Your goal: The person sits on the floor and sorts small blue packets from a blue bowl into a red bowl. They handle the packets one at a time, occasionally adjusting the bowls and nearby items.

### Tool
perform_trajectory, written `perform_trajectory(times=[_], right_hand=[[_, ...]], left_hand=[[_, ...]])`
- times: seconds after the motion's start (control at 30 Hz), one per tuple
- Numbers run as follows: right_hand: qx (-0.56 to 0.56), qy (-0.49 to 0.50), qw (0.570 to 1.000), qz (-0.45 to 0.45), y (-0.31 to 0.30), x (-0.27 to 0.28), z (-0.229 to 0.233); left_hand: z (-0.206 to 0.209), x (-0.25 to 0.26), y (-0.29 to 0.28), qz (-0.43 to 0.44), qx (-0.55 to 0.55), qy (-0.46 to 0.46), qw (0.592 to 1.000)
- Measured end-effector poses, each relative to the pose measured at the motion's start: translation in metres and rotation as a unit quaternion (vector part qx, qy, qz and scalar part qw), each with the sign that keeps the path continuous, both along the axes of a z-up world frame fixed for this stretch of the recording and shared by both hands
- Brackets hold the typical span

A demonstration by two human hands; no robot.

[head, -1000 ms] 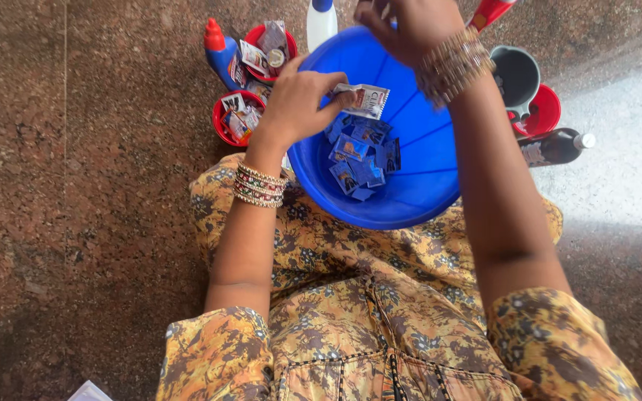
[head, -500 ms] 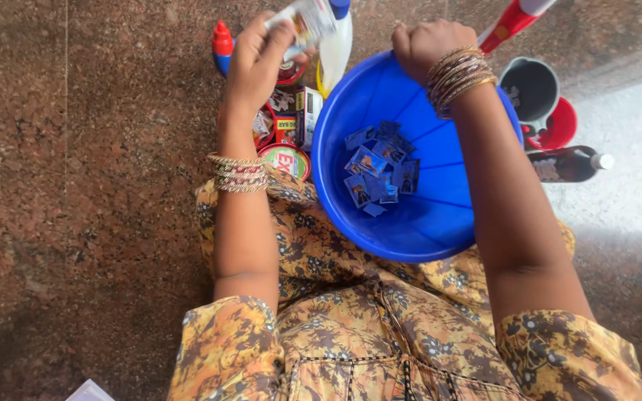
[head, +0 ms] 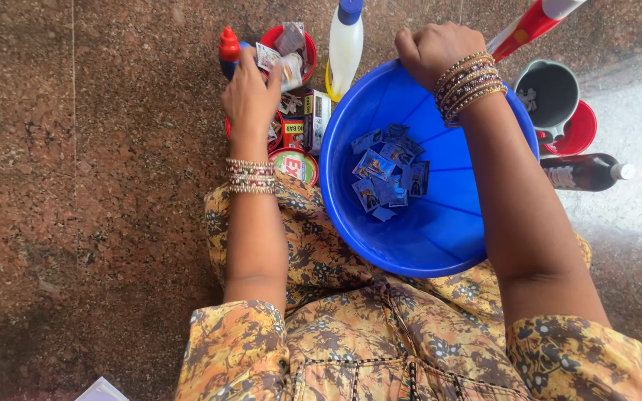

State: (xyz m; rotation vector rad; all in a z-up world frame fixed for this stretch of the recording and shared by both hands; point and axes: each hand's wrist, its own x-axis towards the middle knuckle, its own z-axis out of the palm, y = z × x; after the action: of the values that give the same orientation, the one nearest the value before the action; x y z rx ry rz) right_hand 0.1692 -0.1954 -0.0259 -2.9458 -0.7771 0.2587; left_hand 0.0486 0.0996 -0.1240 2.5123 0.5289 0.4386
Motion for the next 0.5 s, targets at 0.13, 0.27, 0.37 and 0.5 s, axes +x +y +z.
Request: perform_trajectory(times=[0.13,0.27,0.37,0.5], right_hand=[[0.0,0.002,1.0,0.001,0.001,-0.002,0.003],[0.005,0.006,1.0,-0.001,0.001,-0.004,0.003],[0.012,-0.004,1.0,-0.004,0.002,-0.004,0.005],[0.007,-0.006,1.0,-0.007,0.001,-0.006,0.002]], left_hand=[[0.039,-0.022,-0.014,-0.023,-0.06,-0.013,0.998],[0.095,-0.038,-0.058,-0.139,-0.109,-0.169,0.97],[0.127,-0.053,-0.103,-0.277,-0.081,-0.277,0.916],[0.136,-0.056,-0.142,-0.456,-0.011,-0.138,0.879]])
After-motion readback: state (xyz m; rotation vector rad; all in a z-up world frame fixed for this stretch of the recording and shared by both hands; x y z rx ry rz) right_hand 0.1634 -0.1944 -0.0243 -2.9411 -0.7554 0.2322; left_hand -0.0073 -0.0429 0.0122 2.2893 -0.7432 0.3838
